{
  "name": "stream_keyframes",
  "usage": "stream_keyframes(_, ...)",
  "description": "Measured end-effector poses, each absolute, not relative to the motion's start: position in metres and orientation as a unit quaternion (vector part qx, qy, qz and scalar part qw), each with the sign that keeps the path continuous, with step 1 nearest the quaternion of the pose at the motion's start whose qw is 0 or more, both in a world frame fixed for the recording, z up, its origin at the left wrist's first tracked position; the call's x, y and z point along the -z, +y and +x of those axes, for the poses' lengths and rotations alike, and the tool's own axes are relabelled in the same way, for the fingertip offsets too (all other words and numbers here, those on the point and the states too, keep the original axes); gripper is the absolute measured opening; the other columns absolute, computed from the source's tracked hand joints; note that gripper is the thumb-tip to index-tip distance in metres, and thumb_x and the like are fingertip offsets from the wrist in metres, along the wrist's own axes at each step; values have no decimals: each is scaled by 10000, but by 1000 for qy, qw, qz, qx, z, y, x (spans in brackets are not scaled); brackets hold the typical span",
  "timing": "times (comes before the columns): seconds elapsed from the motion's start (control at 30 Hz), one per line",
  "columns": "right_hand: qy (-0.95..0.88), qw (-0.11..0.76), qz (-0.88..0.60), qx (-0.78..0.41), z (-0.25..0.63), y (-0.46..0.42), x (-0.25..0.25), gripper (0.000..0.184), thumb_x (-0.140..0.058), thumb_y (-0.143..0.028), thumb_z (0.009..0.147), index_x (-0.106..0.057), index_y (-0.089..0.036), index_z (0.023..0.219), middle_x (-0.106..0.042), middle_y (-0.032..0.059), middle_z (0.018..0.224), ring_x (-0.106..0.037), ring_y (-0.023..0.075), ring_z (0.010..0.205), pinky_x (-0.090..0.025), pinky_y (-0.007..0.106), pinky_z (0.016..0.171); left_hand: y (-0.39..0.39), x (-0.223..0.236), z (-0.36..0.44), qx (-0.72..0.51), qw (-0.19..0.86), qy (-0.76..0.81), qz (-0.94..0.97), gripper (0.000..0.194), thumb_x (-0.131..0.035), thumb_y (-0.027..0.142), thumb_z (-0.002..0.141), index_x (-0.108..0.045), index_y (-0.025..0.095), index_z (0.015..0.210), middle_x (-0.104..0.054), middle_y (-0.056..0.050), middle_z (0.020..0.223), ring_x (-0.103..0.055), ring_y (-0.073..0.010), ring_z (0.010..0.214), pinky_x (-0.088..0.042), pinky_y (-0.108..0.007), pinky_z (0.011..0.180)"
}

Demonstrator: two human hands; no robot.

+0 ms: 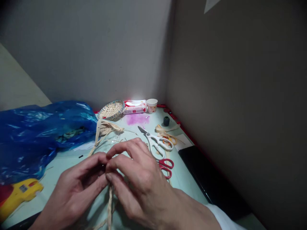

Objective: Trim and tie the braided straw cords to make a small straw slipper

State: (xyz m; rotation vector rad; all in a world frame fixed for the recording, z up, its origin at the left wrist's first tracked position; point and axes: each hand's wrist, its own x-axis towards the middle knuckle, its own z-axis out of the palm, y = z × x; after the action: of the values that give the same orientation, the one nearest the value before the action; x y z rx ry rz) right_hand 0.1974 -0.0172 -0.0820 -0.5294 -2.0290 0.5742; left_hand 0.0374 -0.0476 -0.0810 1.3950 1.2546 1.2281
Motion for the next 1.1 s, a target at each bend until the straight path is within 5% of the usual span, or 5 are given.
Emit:
stream_keyframes(0.57,-760,463,-251,-381,204,0,85,66,-626,-160,924,-680,-156,961,-669,39,986,-621,151,966,-466,274,879,-40,73,20,-453,461,473,600,133,-608,197,901,-672,251,797,-704,46,749,-678,-94,714,-507,-126,666)
stream_keyframes(1.1,-807,492,-205,-256,203,-1,90,56,-612,-68,890,-635,-118,897,-635,61,930,-582,151,925,-456,277,841,-41,74,26,-478,475,497,547,90,-704,204,811,-669,218,729,-672,39,718,-645,-95,670,-496,-128,617)
